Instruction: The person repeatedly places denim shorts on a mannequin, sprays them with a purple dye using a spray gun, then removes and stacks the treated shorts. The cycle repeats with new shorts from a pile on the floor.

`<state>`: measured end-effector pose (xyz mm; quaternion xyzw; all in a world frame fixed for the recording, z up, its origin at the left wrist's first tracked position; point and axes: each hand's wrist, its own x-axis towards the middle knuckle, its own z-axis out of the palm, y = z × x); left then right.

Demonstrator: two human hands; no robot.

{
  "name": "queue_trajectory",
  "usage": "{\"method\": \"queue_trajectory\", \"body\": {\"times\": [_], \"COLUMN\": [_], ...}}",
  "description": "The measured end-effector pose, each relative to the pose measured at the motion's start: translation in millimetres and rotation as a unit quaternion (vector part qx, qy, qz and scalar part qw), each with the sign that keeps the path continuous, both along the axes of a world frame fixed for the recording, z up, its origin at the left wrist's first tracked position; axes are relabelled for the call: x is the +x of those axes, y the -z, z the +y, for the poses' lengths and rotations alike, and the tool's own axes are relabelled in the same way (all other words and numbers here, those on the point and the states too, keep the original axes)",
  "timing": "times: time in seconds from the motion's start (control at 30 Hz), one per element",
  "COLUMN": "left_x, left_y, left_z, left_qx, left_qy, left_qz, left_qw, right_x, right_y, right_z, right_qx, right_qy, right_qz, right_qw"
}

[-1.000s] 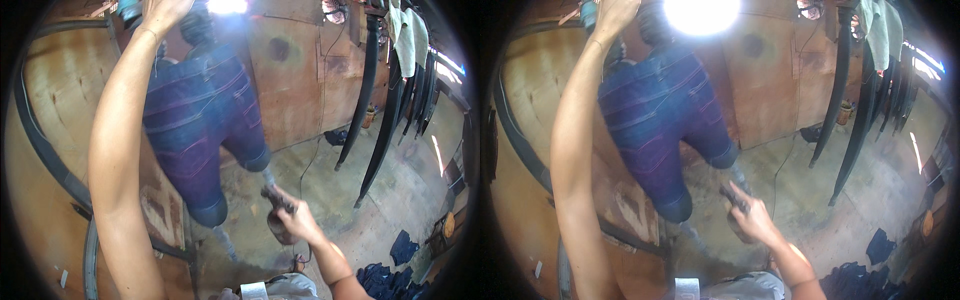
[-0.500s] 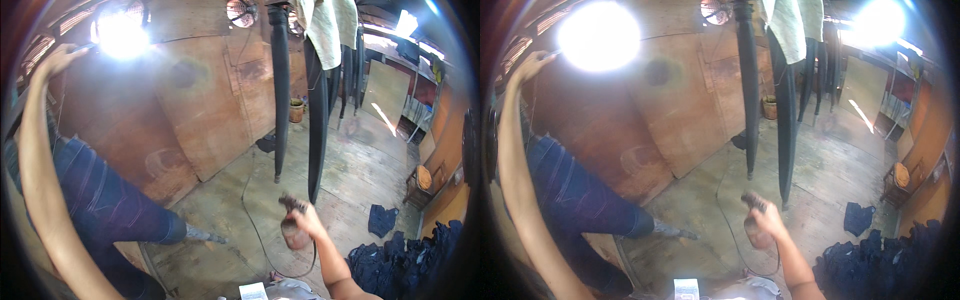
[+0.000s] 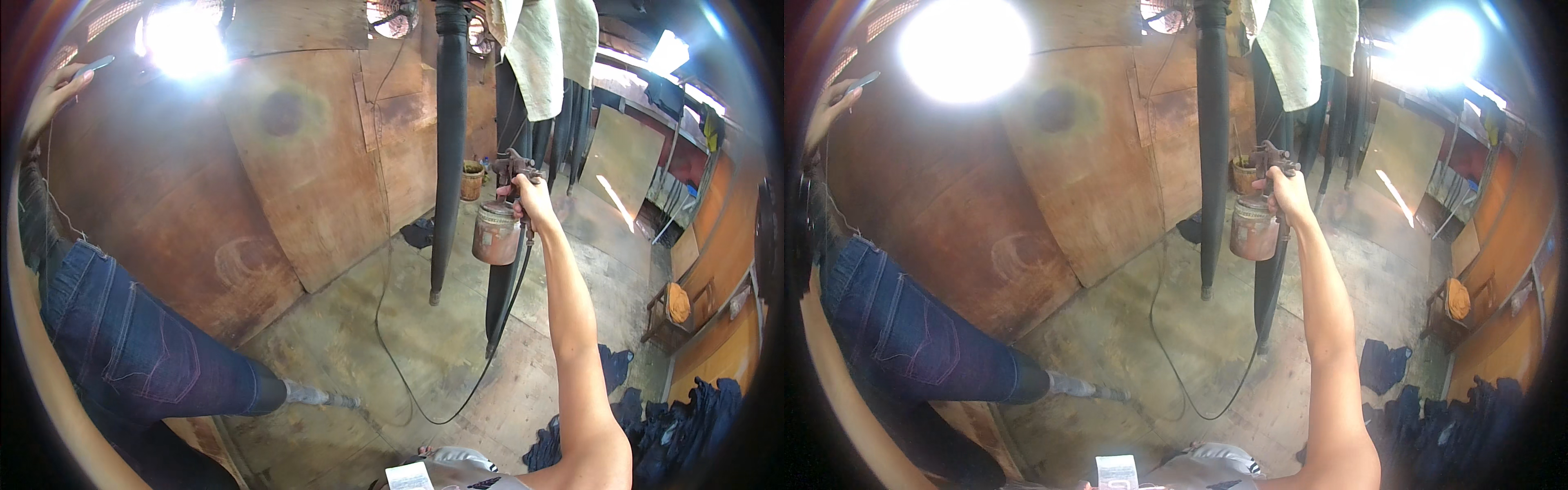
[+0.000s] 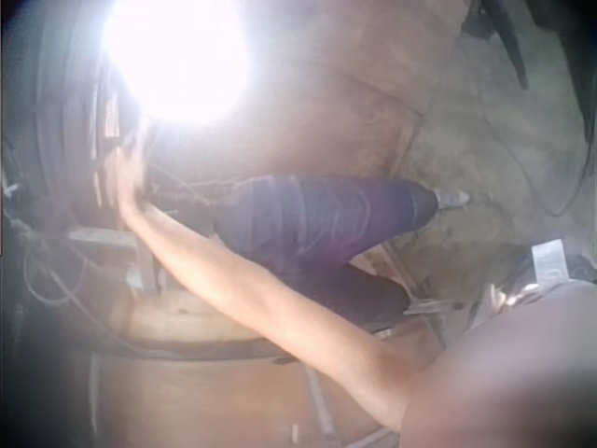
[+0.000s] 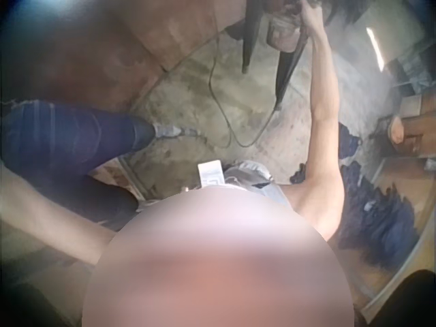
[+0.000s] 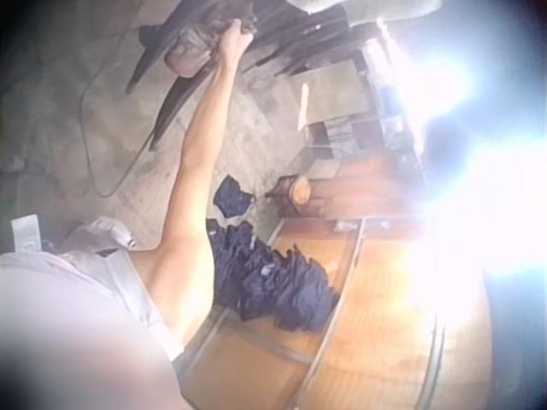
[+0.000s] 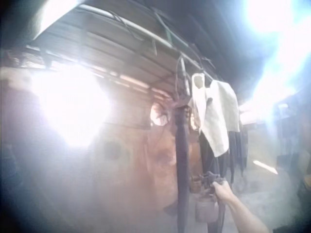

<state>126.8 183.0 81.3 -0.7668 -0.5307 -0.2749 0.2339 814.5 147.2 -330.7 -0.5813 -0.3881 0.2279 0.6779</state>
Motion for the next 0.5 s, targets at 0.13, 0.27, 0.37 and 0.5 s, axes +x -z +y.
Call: {"method": "queue_trajectory", "body": {"times": [0.13,0.27,0.37,0.5], "left_x": [21.1,27.3,28.6,36.7], "left_y": [3.1,23.7,38.2,52.3], "left_z": [-30.5,-47.8,-60.7,-89.6], "left_qx": [-0.009,0.110,0.196,0.267], "left_qy": [-0.023,-0.028,-0.008,0.039], "left_qz": [0.018,0.074,0.104,0.149], "left_qw": [1.000,0.991,0.975,0.951], "right_x": [17.6,17.2,20.6,28.1], "right_y": [3.4,23.9,42.6,63.9], "right_z": [31.2,45.2,51.6,56.3], "right_qx": [-0.016,-0.032,0.013,-0.001], "right_qy": [-0.010,0.029,0.028,0.061], "right_qz": [-0.007,-0.092,-0.062,-0.058], "right_qw": [1.000,0.995,0.998,0.996]}}
